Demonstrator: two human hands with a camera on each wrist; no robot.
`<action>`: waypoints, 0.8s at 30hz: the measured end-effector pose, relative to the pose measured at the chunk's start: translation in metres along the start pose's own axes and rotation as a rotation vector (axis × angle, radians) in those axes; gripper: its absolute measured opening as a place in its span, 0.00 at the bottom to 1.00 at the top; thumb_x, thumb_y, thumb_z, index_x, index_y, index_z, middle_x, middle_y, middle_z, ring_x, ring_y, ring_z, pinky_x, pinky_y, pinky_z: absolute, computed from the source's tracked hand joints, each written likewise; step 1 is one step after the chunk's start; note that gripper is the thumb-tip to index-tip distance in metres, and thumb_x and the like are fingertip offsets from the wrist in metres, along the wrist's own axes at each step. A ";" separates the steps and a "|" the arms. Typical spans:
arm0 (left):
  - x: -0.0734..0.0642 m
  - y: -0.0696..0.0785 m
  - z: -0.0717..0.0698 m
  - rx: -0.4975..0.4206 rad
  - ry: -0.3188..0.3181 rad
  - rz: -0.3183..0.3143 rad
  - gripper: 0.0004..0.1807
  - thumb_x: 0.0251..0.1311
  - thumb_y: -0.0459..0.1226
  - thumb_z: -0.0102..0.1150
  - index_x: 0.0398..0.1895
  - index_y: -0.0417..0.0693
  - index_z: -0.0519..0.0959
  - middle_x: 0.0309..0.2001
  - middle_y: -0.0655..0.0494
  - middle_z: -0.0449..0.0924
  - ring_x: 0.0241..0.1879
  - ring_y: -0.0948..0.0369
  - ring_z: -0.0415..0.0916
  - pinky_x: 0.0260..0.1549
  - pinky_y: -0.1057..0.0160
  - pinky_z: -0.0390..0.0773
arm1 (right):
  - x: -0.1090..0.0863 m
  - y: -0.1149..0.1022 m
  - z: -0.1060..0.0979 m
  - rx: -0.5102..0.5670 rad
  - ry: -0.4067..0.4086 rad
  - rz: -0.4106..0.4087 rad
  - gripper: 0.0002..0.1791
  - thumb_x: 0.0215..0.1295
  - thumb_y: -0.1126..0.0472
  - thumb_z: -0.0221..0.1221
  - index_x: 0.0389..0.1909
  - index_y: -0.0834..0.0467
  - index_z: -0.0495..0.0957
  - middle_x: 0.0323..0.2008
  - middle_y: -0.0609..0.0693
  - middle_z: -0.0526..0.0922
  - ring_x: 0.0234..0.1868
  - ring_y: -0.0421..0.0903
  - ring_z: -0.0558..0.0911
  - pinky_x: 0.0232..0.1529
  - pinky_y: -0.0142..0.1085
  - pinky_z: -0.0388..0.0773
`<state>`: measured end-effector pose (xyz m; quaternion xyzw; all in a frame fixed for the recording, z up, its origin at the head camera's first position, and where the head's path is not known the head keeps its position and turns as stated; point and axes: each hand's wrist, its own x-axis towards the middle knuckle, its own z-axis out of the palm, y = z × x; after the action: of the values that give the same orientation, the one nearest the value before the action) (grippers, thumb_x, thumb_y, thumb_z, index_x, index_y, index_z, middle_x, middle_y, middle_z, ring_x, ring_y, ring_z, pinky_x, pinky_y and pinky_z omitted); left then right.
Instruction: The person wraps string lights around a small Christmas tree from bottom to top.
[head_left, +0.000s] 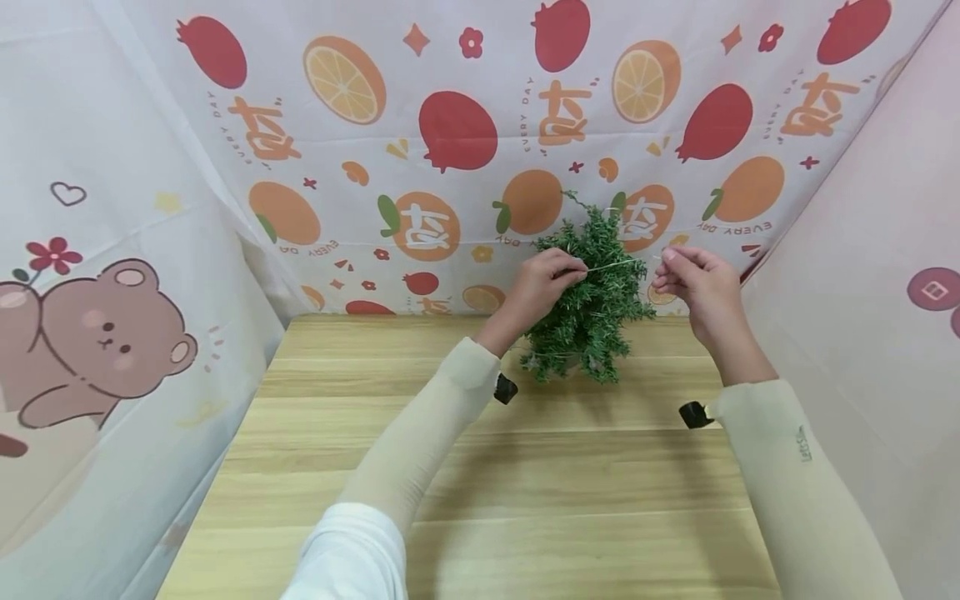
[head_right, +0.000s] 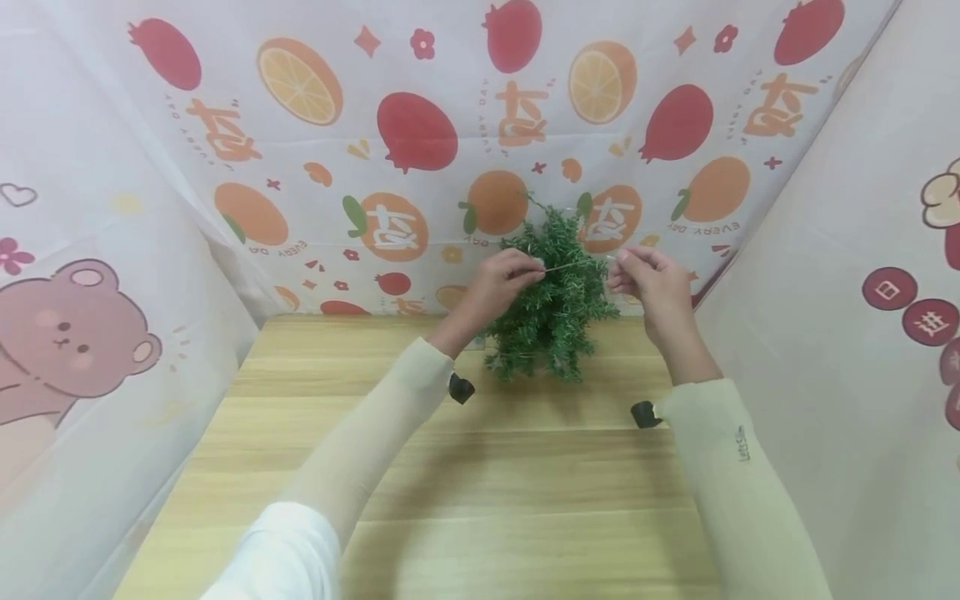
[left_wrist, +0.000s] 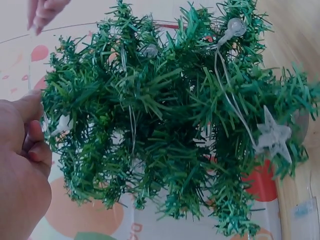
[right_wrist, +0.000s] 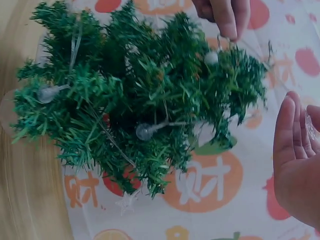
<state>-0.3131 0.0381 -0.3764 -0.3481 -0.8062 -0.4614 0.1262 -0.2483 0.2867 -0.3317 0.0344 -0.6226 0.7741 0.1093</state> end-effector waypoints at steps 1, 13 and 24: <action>0.001 0.001 0.001 -0.002 -0.003 -0.014 0.11 0.71 0.42 0.58 0.48 0.50 0.87 0.45 0.60 0.81 0.41 0.66 0.76 0.41 0.68 0.77 | 0.004 0.000 -0.002 0.018 0.002 0.016 0.08 0.67 0.63 0.65 0.43 0.63 0.83 0.28 0.52 0.86 0.26 0.44 0.86 0.32 0.33 0.85; 0.002 0.003 0.012 0.012 0.037 -0.092 0.13 0.73 0.41 0.56 0.51 0.48 0.85 0.47 0.57 0.81 0.42 0.64 0.76 0.40 0.69 0.77 | 0.054 0.022 -0.004 -0.031 0.061 0.158 0.11 0.69 0.59 0.64 0.48 0.58 0.81 0.30 0.48 0.86 0.25 0.40 0.83 0.25 0.28 0.78; 0.002 0.008 0.018 0.042 0.075 -0.101 0.12 0.73 0.41 0.56 0.51 0.50 0.85 0.47 0.58 0.81 0.43 0.64 0.78 0.41 0.70 0.77 | 0.069 0.037 0.000 -0.302 0.077 0.251 0.21 0.70 0.50 0.63 0.57 0.57 0.80 0.36 0.40 0.81 0.25 0.38 0.72 0.20 0.29 0.64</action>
<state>-0.3071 0.0570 -0.3800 -0.2869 -0.8269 -0.4630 0.1400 -0.3235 0.2885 -0.3537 -0.0901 -0.7262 0.6804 0.0397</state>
